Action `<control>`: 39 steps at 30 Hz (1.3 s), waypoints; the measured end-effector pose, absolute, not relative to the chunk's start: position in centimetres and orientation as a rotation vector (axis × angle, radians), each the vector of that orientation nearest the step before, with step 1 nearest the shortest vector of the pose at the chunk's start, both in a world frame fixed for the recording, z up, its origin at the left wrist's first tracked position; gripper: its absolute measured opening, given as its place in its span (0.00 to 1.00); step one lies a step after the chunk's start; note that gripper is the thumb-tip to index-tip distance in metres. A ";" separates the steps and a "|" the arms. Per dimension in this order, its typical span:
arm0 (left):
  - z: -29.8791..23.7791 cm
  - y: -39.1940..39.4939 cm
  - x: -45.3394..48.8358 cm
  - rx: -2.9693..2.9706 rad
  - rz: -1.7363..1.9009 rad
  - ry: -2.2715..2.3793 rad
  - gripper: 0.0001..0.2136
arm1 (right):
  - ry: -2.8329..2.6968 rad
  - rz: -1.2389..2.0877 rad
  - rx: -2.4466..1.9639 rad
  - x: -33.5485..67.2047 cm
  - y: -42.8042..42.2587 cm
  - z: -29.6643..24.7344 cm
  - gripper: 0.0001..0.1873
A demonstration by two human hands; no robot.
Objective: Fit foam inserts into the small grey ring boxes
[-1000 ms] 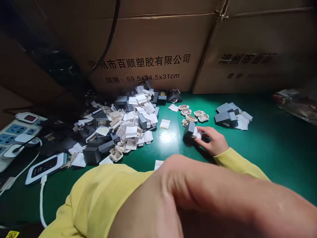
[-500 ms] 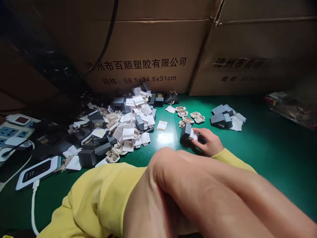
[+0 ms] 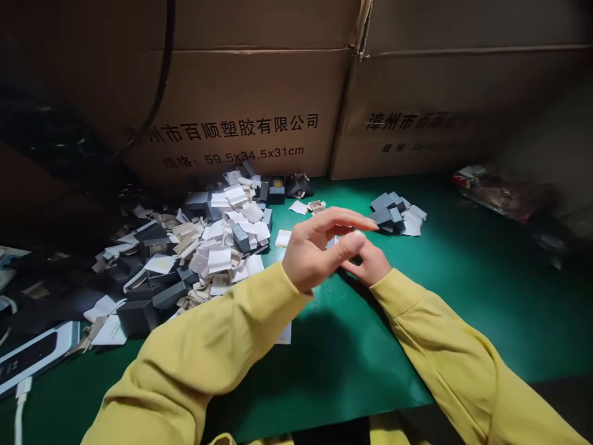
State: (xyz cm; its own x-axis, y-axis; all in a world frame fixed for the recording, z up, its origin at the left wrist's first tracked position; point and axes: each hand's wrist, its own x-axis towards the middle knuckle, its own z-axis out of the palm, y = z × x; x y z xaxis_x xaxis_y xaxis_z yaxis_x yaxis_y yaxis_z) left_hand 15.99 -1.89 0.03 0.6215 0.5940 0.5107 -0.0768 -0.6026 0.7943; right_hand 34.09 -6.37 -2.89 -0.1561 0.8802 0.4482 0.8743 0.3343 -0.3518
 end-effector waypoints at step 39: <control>-2.3 1.2 16.4 2.124 0.759 0.450 0.41 | -2.142 0.046 -1.333 36.6 -5.6 -3.4 0.22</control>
State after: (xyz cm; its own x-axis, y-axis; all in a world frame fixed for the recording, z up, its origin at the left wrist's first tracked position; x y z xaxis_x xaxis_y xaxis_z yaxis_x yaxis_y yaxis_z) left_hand 16.44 1.22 -2.33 0.7548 0.5472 0.3617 0.0552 -0.6025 0.7962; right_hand 36.65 -5.61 -3.36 -0.3082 0.8242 0.4750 0.8032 0.4930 -0.3343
